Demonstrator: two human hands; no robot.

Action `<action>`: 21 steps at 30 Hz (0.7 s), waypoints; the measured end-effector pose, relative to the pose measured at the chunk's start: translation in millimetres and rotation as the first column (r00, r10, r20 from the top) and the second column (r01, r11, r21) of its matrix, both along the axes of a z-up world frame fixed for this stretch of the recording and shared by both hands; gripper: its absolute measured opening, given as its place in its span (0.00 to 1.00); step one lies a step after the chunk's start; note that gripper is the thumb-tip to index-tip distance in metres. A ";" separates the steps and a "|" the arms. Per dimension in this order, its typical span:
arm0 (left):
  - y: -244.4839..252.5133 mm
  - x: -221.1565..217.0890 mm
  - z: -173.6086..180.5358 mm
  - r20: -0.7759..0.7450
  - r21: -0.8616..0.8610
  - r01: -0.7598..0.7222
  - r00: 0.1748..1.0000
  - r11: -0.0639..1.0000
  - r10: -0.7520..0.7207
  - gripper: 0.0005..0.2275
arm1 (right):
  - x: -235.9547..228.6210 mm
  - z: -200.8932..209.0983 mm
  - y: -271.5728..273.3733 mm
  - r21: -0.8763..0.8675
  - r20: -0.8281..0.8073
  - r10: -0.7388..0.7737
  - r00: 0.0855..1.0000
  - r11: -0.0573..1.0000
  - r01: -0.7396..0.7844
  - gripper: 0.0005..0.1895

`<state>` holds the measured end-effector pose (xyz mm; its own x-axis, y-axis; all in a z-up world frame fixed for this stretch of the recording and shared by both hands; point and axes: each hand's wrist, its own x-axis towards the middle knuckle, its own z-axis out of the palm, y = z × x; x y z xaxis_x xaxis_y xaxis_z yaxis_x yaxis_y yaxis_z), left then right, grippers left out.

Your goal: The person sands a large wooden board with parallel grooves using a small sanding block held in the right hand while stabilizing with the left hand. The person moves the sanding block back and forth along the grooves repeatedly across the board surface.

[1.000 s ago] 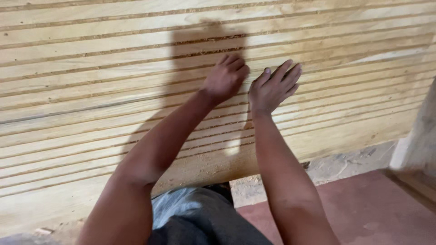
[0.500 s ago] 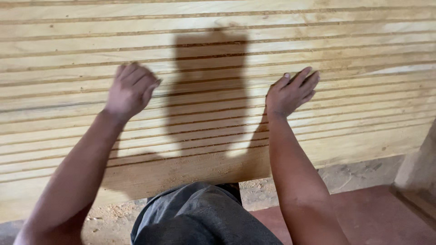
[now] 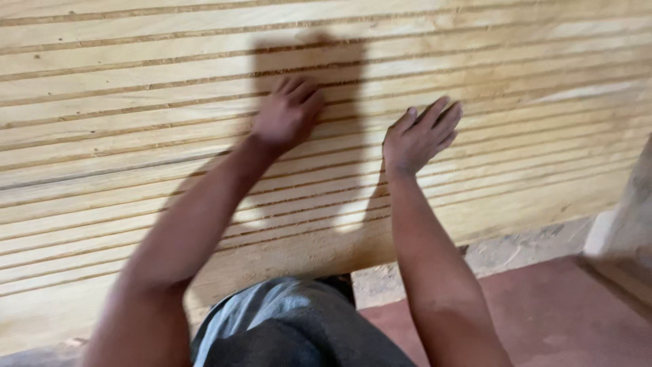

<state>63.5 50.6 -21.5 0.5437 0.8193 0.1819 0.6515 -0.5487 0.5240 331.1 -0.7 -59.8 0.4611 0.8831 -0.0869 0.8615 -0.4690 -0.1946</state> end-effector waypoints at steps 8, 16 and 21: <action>-4.6 20.9 73.8 0.138 -0.066 -0.273 0.950 0.960 0.280 0.05 | -5.0 4.9 7.7 -0.003 0.033 0.024 0.999 1.000 -0.023 0.34; -83.1 58.3 147.3 0.502 -0.850 0.275 0.682 0.449 0.533 0.05 | -4.4 -4.4 -0.4 0.080 0.096 0.015 0.995 0.997 -0.023 0.33; -76.5 74.1 155.6 0.532 -0.838 0.318 0.657 0.444 0.533 0.07 | -4.4 0.9 7.2 0.082 0.084 0.014 0.996 0.996 -0.021 0.34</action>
<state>137.7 -25.9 134.1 0.4936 0.7849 -0.3746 -0.1041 0.4809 0.8706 326.7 6.5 -58.8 0.4480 0.8937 0.0245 0.8843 -0.4389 -0.1592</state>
